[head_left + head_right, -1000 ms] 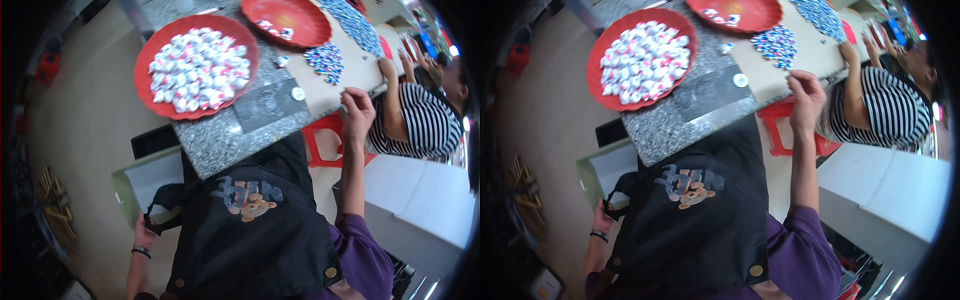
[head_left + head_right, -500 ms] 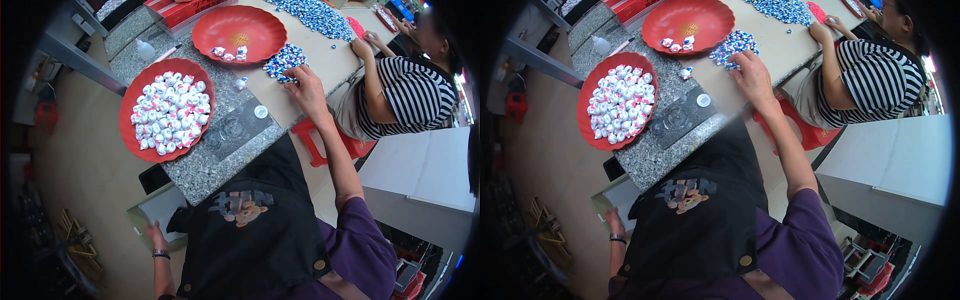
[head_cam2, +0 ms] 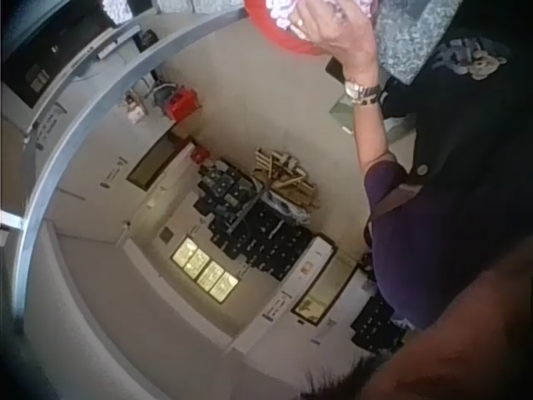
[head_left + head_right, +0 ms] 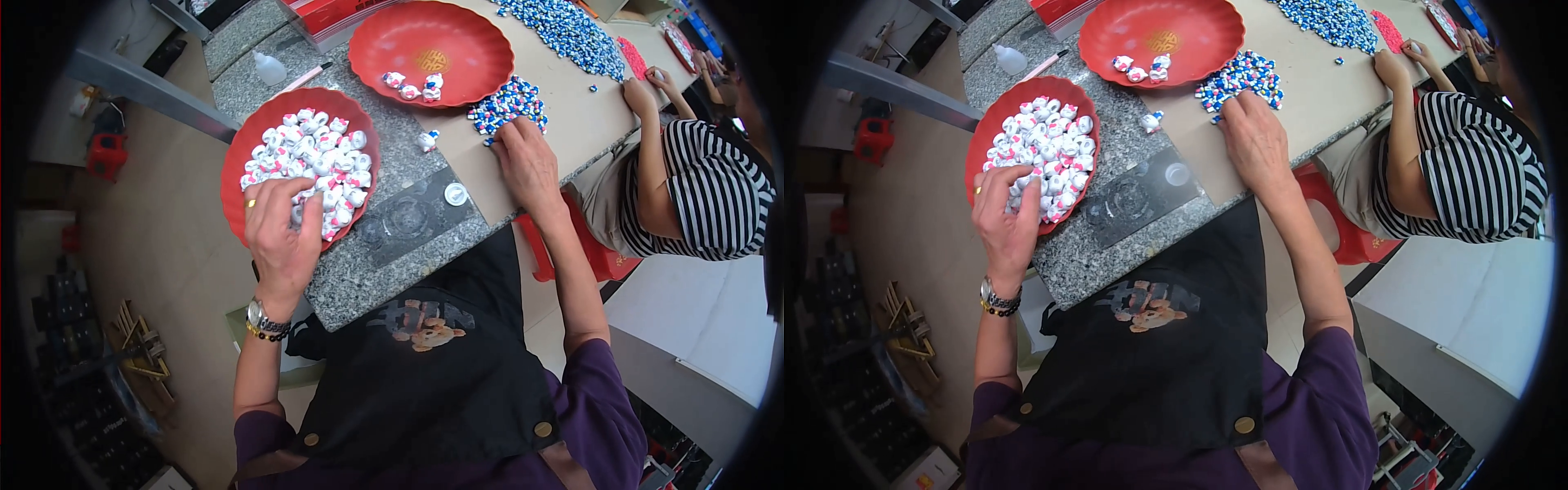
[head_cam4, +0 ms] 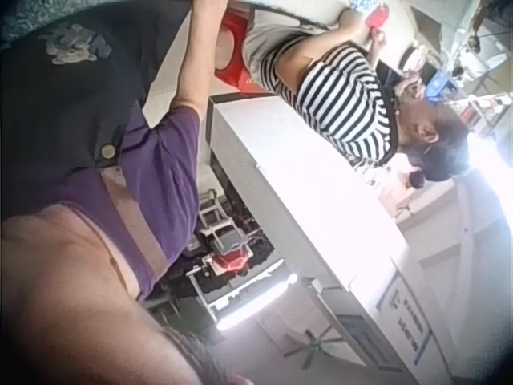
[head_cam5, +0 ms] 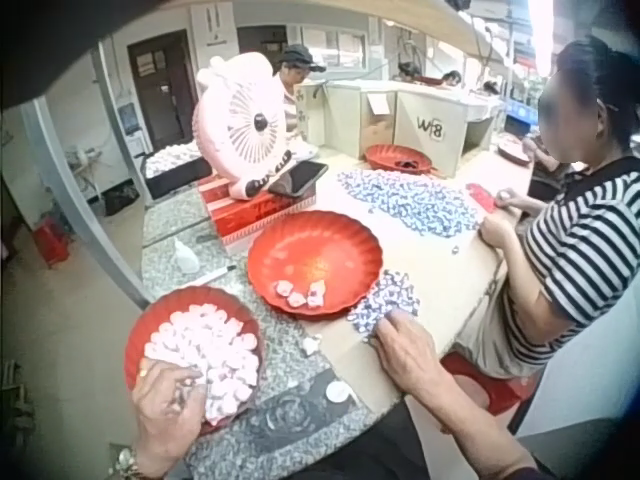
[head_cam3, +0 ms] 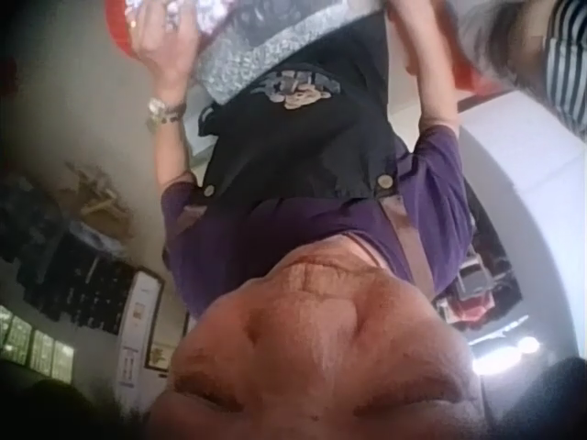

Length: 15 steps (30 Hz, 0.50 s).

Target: The person assembles small figurines by joining figurine parts together by hand and places a black bag into a plastic container under the table.

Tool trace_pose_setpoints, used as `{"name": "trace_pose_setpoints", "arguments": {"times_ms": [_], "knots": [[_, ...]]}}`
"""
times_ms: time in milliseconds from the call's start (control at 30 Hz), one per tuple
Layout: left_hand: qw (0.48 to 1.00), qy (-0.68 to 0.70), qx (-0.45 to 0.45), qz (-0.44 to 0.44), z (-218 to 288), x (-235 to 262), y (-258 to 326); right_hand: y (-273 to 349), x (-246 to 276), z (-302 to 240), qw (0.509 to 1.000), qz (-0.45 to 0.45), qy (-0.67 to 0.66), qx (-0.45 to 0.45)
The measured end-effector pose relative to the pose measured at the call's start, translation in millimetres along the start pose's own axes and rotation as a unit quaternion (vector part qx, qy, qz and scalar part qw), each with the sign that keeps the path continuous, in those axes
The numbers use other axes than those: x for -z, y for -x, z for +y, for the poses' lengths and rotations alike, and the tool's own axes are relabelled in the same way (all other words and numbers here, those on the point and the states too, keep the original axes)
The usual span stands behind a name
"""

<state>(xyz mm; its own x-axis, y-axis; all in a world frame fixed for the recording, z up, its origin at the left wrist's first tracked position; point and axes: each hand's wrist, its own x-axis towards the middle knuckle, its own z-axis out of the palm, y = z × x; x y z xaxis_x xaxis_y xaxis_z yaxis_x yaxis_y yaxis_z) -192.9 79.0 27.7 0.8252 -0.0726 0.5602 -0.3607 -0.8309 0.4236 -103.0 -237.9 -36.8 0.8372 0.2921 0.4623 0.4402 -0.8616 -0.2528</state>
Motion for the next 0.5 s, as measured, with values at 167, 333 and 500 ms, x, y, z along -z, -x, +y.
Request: {"name": "trace_pose_setpoints", "arguments": {"times_ms": [167, 333, 500], "knots": [[0.998, -0.01, -0.031, -0.051, 11.2, -22.8, -22.7, -0.6, -3.7, 6.3, 0.997, -0.038, 0.003, 0.069], [0.986, 0.012, -0.106, -0.125, 21.0, -60.8, -58.8, -8.8, -7.5, 5.9, 0.992, -0.064, 0.036, 0.104], [0.958, -0.051, -0.165, -0.23, 21.0, -96.5, -81.2, -8.9, -2.9, 0.0, 0.997, -0.055, -0.007, 0.057]]}}
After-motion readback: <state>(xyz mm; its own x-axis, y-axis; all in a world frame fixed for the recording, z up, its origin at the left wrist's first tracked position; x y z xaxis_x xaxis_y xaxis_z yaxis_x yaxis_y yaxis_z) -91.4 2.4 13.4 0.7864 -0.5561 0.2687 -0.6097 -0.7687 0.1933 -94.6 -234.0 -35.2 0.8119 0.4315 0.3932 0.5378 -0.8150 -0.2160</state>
